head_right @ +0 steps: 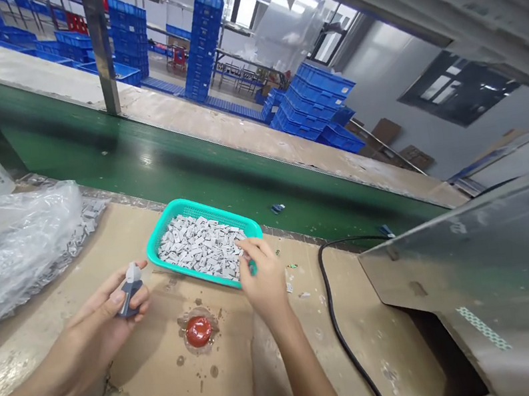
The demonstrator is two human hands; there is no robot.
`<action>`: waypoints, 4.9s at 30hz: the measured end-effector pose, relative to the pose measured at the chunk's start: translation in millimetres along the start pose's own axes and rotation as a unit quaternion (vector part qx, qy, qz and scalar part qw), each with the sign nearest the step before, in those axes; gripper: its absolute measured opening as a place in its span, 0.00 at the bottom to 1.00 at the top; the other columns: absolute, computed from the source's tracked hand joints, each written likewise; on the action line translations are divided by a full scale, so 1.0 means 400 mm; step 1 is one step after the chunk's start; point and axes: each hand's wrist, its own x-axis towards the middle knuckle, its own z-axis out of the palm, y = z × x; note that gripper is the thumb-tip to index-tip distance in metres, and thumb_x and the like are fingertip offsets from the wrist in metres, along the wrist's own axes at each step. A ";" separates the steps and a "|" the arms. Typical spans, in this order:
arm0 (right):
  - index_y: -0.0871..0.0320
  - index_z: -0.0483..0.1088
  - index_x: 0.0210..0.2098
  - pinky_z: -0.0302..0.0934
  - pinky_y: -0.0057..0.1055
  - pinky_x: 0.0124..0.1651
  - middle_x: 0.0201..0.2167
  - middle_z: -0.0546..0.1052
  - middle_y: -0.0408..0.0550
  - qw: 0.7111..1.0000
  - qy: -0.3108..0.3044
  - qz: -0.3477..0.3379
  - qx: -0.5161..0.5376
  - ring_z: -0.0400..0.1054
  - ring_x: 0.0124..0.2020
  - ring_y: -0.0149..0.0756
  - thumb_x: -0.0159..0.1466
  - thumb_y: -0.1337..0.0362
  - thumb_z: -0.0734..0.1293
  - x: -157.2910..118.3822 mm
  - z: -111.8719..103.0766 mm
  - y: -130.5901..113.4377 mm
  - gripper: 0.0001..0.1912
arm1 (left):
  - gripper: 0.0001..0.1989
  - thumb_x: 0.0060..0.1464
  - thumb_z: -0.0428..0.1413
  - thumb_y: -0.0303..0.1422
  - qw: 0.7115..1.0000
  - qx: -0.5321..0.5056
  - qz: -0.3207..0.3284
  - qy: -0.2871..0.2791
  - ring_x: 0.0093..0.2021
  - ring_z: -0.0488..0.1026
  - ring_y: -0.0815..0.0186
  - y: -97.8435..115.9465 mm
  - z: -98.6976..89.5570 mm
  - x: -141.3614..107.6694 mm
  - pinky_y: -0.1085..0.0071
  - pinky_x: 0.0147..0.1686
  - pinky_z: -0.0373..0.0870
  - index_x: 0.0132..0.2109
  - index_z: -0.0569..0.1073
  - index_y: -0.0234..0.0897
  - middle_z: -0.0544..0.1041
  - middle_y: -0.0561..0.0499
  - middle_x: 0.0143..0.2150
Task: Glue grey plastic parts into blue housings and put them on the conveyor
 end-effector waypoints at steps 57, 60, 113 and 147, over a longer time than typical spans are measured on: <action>0.60 0.74 0.27 0.64 0.30 0.31 0.20 0.75 0.45 0.744 -0.068 0.315 0.585 0.69 0.23 0.31 0.43 0.65 0.74 -0.213 -0.036 0.033 0.11 | 0.17 0.55 0.46 0.28 0.806 0.545 0.095 -0.211 0.39 0.73 0.67 0.081 0.246 0.362 0.67 0.41 0.68 0.52 0.58 0.35 0.73 0.46 0.43; 0.59 0.74 0.25 0.66 0.30 0.32 0.23 0.75 0.45 0.764 -0.084 0.303 0.563 0.70 0.27 0.33 0.43 0.66 0.74 -0.206 -0.028 0.018 0.09 | 0.20 0.49 0.53 0.29 0.911 0.358 0.012 -0.203 0.40 0.73 0.60 0.098 0.140 0.181 0.63 0.42 0.68 0.51 0.62 0.39 0.74 0.46 0.41; 0.60 0.72 0.30 0.64 0.24 0.27 0.25 0.72 0.46 0.988 0.030 -0.068 0.133 0.68 0.26 0.30 0.53 0.79 0.66 -0.218 -0.036 -0.126 0.09 | 0.11 0.44 0.57 0.32 0.964 0.235 -0.094 -0.078 0.38 0.69 0.67 0.004 -0.044 -0.013 0.72 0.40 0.63 0.38 0.69 0.38 0.73 0.53 0.36; 0.55 0.75 0.30 0.65 0.28 0.27 0.25 0.74 0.46 0.963 -0.070 0.031 0.260 0.68 0.25 0.33 0.53 0.73 0.67 -0.193 -0.009 -0.188 0.08 | 0.09 0.43 0.56 0.31 0.931 0.325 -0.086 -0.145 0.35 0.70 0.65 -0.011 -0.021 -0.031 0.69 0.37 0.65 0.35 0.72 0.34 0.74 0.50 0.33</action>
